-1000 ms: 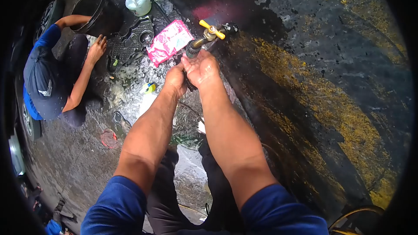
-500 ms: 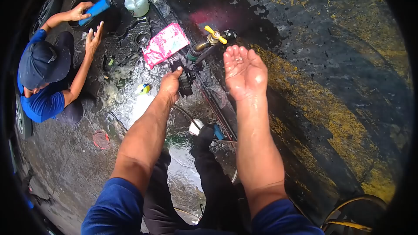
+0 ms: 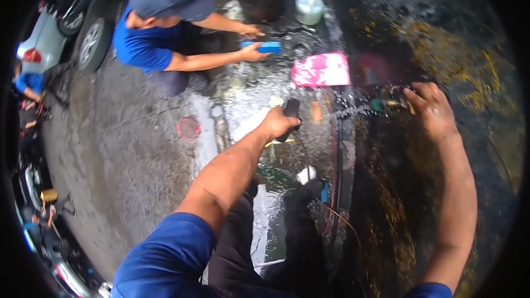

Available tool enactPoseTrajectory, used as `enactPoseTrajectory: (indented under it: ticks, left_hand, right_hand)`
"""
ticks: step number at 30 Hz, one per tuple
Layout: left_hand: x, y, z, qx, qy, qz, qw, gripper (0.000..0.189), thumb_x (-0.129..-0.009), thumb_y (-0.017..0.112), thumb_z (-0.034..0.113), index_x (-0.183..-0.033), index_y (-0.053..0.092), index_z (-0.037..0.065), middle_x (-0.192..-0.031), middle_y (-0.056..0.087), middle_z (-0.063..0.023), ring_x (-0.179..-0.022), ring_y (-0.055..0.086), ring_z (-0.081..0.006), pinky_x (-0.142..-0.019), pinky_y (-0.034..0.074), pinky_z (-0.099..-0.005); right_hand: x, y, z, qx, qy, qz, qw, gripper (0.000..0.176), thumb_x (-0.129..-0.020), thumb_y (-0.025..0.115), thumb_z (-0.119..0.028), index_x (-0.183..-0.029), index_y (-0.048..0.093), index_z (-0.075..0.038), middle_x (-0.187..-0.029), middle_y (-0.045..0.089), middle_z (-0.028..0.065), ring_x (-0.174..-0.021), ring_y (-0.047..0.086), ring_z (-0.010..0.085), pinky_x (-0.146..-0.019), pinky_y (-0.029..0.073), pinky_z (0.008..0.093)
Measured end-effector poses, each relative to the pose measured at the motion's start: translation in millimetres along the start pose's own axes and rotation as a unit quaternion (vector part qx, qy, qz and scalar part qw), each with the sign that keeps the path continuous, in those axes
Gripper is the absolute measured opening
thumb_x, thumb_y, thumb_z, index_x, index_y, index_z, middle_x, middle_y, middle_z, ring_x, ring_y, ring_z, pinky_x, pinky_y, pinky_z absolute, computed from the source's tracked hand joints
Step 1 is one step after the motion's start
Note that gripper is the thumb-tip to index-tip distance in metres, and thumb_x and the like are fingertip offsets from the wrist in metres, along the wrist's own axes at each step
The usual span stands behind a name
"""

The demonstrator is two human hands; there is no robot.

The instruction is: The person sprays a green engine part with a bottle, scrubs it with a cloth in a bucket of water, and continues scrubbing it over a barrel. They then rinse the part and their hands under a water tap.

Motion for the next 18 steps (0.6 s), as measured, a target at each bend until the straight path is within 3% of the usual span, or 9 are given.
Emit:
enactPoseTrajectory:
  ticks: [5, 8, 9, 10, 12, 14, 16, 18]
  left_hand:
    - [67, -65, -23, -0.027, -0.018, 0.004, 0.999, 0.055, -0.063, 0.078, 0.03, -0.102, 0.067, -0.007, -0.095, 0.07, -0.0223, -0.088, 0.068, -0.0312, -0.08, 0.053, -0.0375]
    - [109, -96, -59, -0.011, -0.038, 0.017, 0.999, 0.056, -0.062, 0.076, 0.032, -0.102, 0.067, -0.006, -0.097, 0.069, -0.0252, -0.091, 0.068, -0.0356, -0.081, 0.053, -0.0399]
    - [125, -109, -71, -0.017, -0.046, 0.031, 0.998, 0.055, -0.061, 0.076, 0.031, -0.102, 0.067, -0.005, -0.096, 0.069, -0.0253, -0.09, 0.068, -0.0356, -0.081, 0.053, -0.0401]
    - [143, -118, -82, -0.023, -0.053, 0.041, 0.997, 0.055, -0.061, 0.076, 0.031, -0.102, 0.067, -0.005, -0.096, 0.069, -0.0253, -0.09, 0.068, -0.0356, -0.081, 0.053, -0.0403]
    - [186, -143, -99, -0.022, -0.064, 0.059, 0.996, 0.056, -0.061, 0.075, 0.034, -0.101, 0.067, -0.004, -0.096, 0.069, -0.0256, -0.092, 0.068, -0.036, -0.082, 0.052, -0.0409]
    - [216, -161, -141, -0.085, -0.084, 0.09, 0.989, 0.058, -0.062, 0.074, 0.037, -0.102, 0.067, -0.004, -0.097, 0.069, -0.0255, -0.094, 0.067, -0.0368, -0.083, 0.052, -0.0414]
    - [260, -180, -176, -0.058, -0.127, 0.084, 0.987, 0.06, -0.062, 0.074, 0.04, -0.103, 0.067, -0.004, -0.098, 0.069, -0.0257, -0.095, 0.067, -0.0377, -0.084, 0.052, -0.0417]
    - [306, -198, -212, -0.072, -0.171, 0.087, 0.979, 0.063, -0.062, 0.073, 0.042, -0.105, 0.066, -0.003, -0.102, 0.069, -0.0254, -0.098, 0.066, -0.0369, -0.086, 0.052, -0.0414]
  right_hand:
    - [-15, 16, 12, 0.041, -0.047, -0.007, 0.998, 0.023, -0.08, 0.061, -0.013, -0.102, 0.067, -0.011, -0.104, 0.06, 0.0098, -0.104, 0.054, 0.0312, -0.09, 0.045, 0.0423]
    - [-23, 42, 29, 0.092, -0.041, -0.045, 0.994, 0.03, -0.075, 0.07, -0.026, -0.099, 0.069, -0.009, -0.102, 0.061, 0.0117, -0.105, 0.052, 0.0319, -0.092, 0.044, 0.0407]
    - [-30, 37, 25, 0.109, -0.022, -0.109, 0.988, 0.032, -0.074, 0.072, -0.029, -0.097, 0.07, -0.007, -0.105, 0.061, 0.0129, -0.108, 0.053, 0.0327, -0.094, 0.044, 0.0403]
    - [-31, 34, 20, 0.128, 0.0, -0.176, 0.976, 0.035, -0.073, 0.075, -0.032, -0.095, 0.071, -0.005, -0.107, 0.062, 0.0141, -0.111, 0.054, 0.0334, -0.096, 0.044, 0.0399]
    - [-27, 64, 41, 0.138, 0.101, -0.217, 0.961, 0.041, -0.08, 0.072, -0.04, -0.099, 0.07, -0.003, -0.113, 0.064, 0.0174, -0.117, 0.053, 0.0331, -0.1, 0.043, 0.0372]
    - [-26, 46, 31, 0.019, 0.282, -0.223, 0.933, 0.046, -0.085, 0.069, -0.041, -0.1, 0.068, 0.002, -0.113, 0.065, 0.022, -0.115, 0.056, 0.0358, -0.098, 0.045, 0.0395]
    - [-23, 69, 49, -0.04, 0.35, -0.172, 0.92, 0.05, -0.088, 0.066, -0.041, -0.105, 0.065, 0.006, -0.111, 0.064, 0.0258, -0.109, 0.059, 0.0409, -0.092, 0.048, 0.0438]
    - [-24, 98, 59, -0.105, 0.359, -0.195, 0.907, 0.052, -0.092, 0.061, -0.041, -0.104, 0.063, 0.009, -0.106, 0.065, 0.0289, -0.104, 0.061, 0.0444, -0.087, 0.049, 0.0466]
Point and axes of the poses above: each hand's wrist, its own x-axis away from the middle knuckle, its own y-axis out of the palm, z = x × y, the point moved 7 cm from there along -x, towards the middle knuckle
